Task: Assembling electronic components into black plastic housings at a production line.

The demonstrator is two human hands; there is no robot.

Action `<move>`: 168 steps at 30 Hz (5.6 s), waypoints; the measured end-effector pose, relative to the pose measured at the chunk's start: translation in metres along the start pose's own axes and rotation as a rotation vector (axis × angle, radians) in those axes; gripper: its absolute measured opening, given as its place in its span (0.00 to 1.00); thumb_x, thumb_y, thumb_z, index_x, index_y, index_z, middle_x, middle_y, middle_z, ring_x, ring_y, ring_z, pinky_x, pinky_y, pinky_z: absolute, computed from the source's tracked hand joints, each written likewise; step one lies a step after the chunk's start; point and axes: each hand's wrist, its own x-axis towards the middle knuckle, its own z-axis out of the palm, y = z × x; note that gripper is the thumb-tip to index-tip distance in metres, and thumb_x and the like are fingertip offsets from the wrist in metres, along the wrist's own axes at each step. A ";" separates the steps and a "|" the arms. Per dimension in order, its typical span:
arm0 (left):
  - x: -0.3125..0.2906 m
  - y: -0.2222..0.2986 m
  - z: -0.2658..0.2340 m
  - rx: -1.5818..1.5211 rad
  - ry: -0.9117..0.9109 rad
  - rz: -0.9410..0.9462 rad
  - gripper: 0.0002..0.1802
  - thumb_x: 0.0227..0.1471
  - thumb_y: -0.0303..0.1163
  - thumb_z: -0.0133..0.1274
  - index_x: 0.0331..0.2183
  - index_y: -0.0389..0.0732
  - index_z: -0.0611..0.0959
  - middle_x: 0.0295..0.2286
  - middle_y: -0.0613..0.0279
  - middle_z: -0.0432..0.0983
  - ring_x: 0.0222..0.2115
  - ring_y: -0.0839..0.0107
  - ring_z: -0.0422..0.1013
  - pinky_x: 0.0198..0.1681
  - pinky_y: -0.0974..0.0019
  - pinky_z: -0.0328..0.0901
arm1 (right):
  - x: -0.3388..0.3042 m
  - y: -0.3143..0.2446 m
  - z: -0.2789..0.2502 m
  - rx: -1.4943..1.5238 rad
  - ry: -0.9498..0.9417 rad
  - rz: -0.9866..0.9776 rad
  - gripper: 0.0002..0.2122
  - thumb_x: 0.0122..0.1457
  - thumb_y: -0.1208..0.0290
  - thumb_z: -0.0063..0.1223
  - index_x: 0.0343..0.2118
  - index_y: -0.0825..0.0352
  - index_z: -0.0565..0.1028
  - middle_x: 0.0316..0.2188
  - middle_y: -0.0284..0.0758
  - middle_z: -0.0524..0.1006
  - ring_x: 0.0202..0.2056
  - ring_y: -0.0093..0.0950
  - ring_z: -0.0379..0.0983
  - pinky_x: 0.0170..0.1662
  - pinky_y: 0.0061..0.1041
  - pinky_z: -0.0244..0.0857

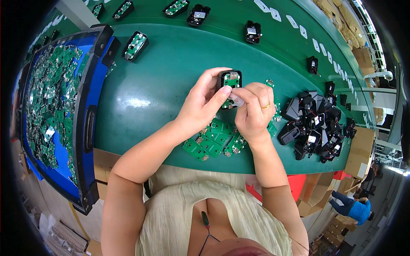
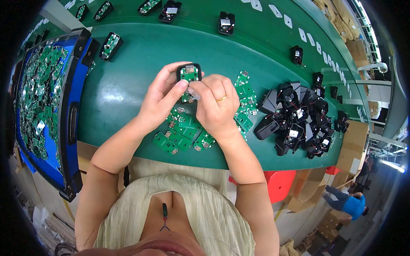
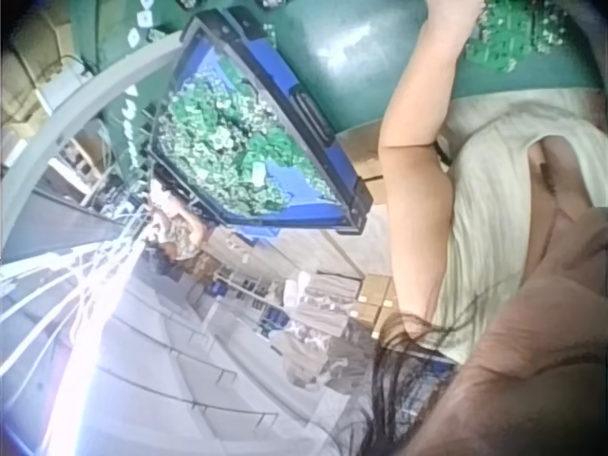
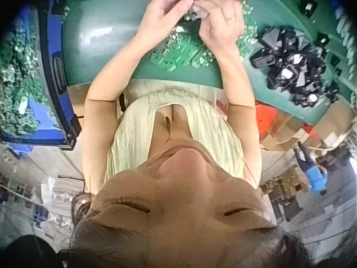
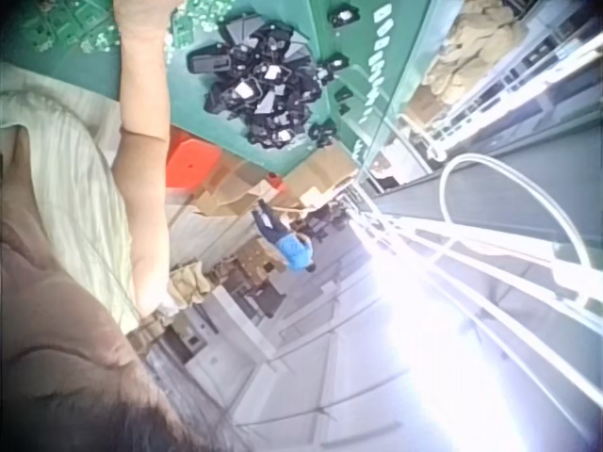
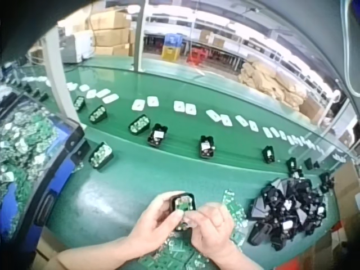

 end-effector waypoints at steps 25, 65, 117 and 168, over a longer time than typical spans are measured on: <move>0.001 0.002 -0.003 -0.032 0.104 -0.005 0.16 0.53 0.26 0.46 0.45 0.36 0.66 0.37 0.63 0.68 0.38 0.79 0.66 0.41 0.73 0.63 | -0.011 -0.005 0.005 0.752 -0.164 0.596 0.16 0.52 0.73 0.51 0.45 0.68 0.67 0.46 0.40 0.64 0.48 0.31 0.61 0.47 0.26 0.59; -0.001 -0.004 -0.002 0.114 0.151 0.089 0.16 0.56 0.32 0.44 0.44 0.35 0.66 0.36 0.61 0.68 0.39 0.78 0.65 0.44 0.72 0.62 | -0.005 -0.002 0.001 0.701 -0.305 0.523 0.21 0.51 0.73 0.51 0.50 0.64 0.67 0.46 0.38 0.66 0.47 0.30 0.62 0.49 0.27 0.58; 0.019 0.000 -0.025 0.247 0.254 -0.124 0.19 0.46 0.19 0.47 0.43 0.29 0.67 0.37 0.52 0.70 0.36 0.64 0.72 0.42 0.68 0.67 | 0.051 0.068 -0.057 -0.507 -0.722 0.518 0.11 0.53 0.71 0.50 0.41 0.59 0.72 0.35 0.36 0.75 0.33 0.33 0.74 0.35 0.29 0.66; 0.003 0.019 -0.006 0.010 0.012 0.021 0.07 0.50 0.24 0.48 0.35 0.36 0.76 0.36 0.60 0.69 0.32 0.73 0.71 0.29 0.73 0.69 | 0.002 -0.008 -0.013 0.920 0.030 1.019 0.06 0.55 0.80 0.48 0.36 0.72 0.68 0.29 0.34 0.73 0.32 0.21 0.71 0.33 0.19 0.68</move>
